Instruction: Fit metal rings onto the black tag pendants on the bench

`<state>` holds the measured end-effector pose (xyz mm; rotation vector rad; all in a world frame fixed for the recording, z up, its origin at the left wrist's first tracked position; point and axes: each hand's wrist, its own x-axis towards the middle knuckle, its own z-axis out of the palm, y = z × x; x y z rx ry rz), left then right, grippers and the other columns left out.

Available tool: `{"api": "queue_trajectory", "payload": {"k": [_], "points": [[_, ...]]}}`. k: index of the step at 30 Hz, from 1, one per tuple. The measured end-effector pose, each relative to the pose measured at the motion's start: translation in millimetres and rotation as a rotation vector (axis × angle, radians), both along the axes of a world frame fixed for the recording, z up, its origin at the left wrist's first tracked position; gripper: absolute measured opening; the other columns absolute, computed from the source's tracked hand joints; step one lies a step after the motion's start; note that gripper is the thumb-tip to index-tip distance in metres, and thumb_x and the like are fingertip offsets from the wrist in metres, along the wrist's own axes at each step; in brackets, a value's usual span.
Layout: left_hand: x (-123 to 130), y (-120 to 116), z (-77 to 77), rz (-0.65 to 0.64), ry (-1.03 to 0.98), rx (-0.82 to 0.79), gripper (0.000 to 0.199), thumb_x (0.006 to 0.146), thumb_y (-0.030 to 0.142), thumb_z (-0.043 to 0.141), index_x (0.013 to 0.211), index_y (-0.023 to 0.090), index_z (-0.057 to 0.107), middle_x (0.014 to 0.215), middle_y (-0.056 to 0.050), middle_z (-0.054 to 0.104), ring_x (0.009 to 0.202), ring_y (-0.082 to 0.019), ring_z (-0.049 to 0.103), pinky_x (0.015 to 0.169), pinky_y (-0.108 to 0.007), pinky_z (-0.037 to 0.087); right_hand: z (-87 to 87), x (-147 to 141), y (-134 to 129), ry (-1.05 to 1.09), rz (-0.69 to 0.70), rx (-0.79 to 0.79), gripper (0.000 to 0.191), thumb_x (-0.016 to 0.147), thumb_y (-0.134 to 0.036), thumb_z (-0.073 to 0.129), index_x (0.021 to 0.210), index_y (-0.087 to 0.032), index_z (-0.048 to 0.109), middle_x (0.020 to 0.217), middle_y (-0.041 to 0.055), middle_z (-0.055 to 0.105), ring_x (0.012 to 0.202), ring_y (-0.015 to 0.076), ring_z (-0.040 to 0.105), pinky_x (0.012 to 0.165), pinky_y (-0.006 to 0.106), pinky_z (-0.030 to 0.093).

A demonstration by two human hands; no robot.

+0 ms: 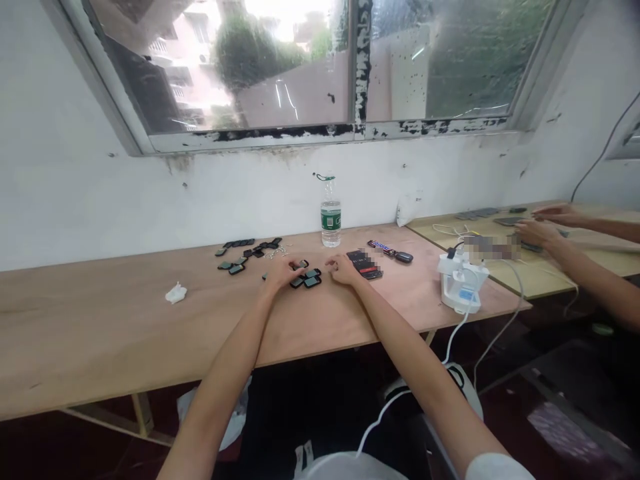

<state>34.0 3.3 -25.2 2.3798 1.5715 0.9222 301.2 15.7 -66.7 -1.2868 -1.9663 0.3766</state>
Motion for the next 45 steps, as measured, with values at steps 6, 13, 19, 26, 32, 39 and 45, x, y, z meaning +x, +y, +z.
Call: {"api": "queue_trajectory", "payload": {"k": [6, 13, 19, 26, 32, 39, 45], "points": [[8.2, -5.8, -1.8, -0.081, 0.02, 0.095, 0.014, 0.083, 0.034, 0.082, 0.081, 0.021, 0.079, 0.095, -0.008, 0.081, 0.091, -0.026, 0.073, 0.088, -0.036, 0.056, 7.5, 2.1, 3.0, 0.244, -0.088, 0.022, 0.023, 0.093, -0.013, 0.057, 0.101, -0.018, 0.077, 0.11, 0.0109, 0.079, 0.104, 0.0253, 0.07, 0.104, 0.041, 0.056], [14.1, -11.6, -2.4, -0.205, 0.087, 0.193, 0.009, 0.086, 0.031, 0.079, 0.086, 0.022, 0.079, 0.103, -0.009, 0.08, 0.098, -0.027, 0.073, 0.095, -0.036, 0.057, 8.4, -11.8, -13.2, 0.311, 0.291, -0.022, 0.022, 0.092, -0.031, 0.072, 0.111, -0.02, 0.071, 0.111, 0.0092, 0.078, 0.094, 0.0212, 0.073, 0.086, 0.034, 0.059], [11.6, -15.7, -0.9, -0.246, 0.131, 0.197, 0.008, 0.087, 0.028, 0.078, 0.082, 0.022, 0.076, 0.107, -0.009, 0.08, 0.098, -0.025, 0.073, 0.094, -0.034, 0.056, 6.2, -20.1, -20.6, 0.227, 0.327, -0.021, 0.029, 0.088, -0.034, 0.079, 0.111, -0.02, 0.067, 0.095, 0.0037, 0.074, 0.077, 0.0172, 0.067, 0.075, 0.031, 0.056], [14.2, -16.7, -0.4, -0.258, 0.127, 0.164, 0.011, 0.084, 0.029, 0.08, 0.078, 0.021, 0.075, 0.105, -0.009, 0.081, 0.099, -0.026, 0.074, 0.094, -0.034, 0.057, 10.1, -21.0, -24.0, 0.203, 0.356, 0.017, 0.027, 0.088, -0.033, 0.077, 0.105, -0.022, 0.06, 0.092, 0.0011, 0.068, 0.076, 0.0176, 0.061, 0.072, 0.031, 0.052], [13.9, -17.0, -1.7, -0.28, 0.096, 0.171, 0.012, 0.087, 0.029, 0.079, 0.078, 0.021, 0.076, 0.105, -0.01, 0.081, 0.097, -0.025, 0.075, 0.094, -0.035, 0.058, 9.8, -21.7, -24.7, 0.169, 0.332, 0.018, 0.028, 0.088, -0.034, 0.077, 0.102, -0.024, 0.056, 0.09, -0.0007, 0.063, 0.077, 0.0181, 0.058, 0.074, 0.031, 0.049], [10.7, -14.0, -6.2, -0.266, 0.049, 0.178, 0.011, 0.087, 0.03, 0.08, 0.08, 0.021, 0.078, 0.108, -0.009, 0.082, 0.099, -0.026, 0.075, 0.096, -0.036, 0.059, 15.7, -29.9, -24.9, 0.232, 0.269, 0.06, 0.011, 0.092, -0.032, 0.07, 0.094, -0.023, 0.063, 0.094, 0.0037, 0.071, 0.081, 0.0193, 0.062, 0.079, 0.032, 0.053], [3.7, -8.4, -7.6, -0.013, -0.099, 0.168, 0.014, 0.086, 0.034, 0.082, 0.085, 0.02, 0.08, 0.103, -0.009, 0.083, 0.09, -0.025, 0.074, 0.089, -0.036, 0.057, 21.0, -11.5, -7.8, 0.449, -0.033, 0.105, 0.007, 0.088, -0.027, 0.067, 0.092, -0.022, 0.064, 0.092, 0.0066, 0.074, 0.086, 0.0221, 0.067, 0.084, 0.034, 0.057]]}}
